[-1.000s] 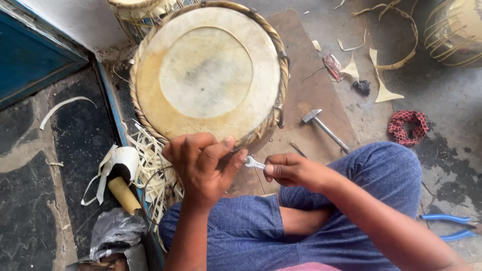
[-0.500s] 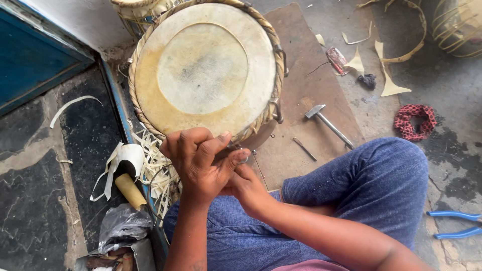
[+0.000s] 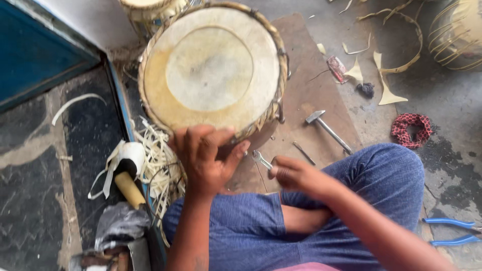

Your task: The person tightens the tension rods of a drum using a wrench, strikes the rim with a hammer, and adjusts the leather bindings using pliers.

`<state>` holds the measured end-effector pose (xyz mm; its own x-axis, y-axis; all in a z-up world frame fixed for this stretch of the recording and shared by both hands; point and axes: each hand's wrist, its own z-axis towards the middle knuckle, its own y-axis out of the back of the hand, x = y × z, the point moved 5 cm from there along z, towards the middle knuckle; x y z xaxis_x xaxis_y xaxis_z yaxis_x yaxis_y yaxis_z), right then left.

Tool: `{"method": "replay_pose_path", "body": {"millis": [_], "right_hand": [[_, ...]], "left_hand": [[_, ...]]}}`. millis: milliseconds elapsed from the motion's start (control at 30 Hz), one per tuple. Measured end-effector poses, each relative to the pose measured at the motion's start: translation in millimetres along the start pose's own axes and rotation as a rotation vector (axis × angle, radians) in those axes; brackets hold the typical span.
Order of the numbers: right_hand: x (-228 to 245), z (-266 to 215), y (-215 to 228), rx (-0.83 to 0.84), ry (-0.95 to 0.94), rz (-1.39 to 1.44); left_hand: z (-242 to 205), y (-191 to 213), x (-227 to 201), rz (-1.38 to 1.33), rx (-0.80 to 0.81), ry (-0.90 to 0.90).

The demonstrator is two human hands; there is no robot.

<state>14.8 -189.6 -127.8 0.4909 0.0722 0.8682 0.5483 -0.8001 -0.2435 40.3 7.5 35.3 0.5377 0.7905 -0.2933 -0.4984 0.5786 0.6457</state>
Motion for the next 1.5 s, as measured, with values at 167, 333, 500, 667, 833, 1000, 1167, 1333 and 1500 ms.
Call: {"method": "replay_pose_path", "body": {"millis": [167,333,500,667,833,1000,1167,1333,1500], "right_hand": [[-7,-9,-75,0.054,0.046,0.238],[3,40,-98,-0.016,0.155,0.391],[6,67,-106,-0.089,0.24,0.657],[-16,19,-41,-0.174,0.072,0.228],[14,24,36,0.073,-0.018,-0.052],[-14,-1,-5,-0.026,0.048,-0.028],[-20,-10,-81,-0.022,0.085,0.203],[8,53,-104,-0.09,0.186,0.499],[8,43,-95,-0.192,0.141,0.446]], "left_hand": [[7,-2,-9,0.003,-0.025,-0.034],[5,-2,-8,-0.014,-0.026,-0.016],[6,-1,-4,-0.046,-0.018,0.0],[2,-2,2,-0.018,0.008,-0.055],[11,-3,1,-0.022,0.013,-0.05],[-2,1,4,-0.041,0.005,-0.009],[6,-4,-6,0.006,-0.004,-0.027],[4,-1,-3,-0.02,0.004,-0.005],[2,-4,1,0.04,-0.008,-0.056]]}}
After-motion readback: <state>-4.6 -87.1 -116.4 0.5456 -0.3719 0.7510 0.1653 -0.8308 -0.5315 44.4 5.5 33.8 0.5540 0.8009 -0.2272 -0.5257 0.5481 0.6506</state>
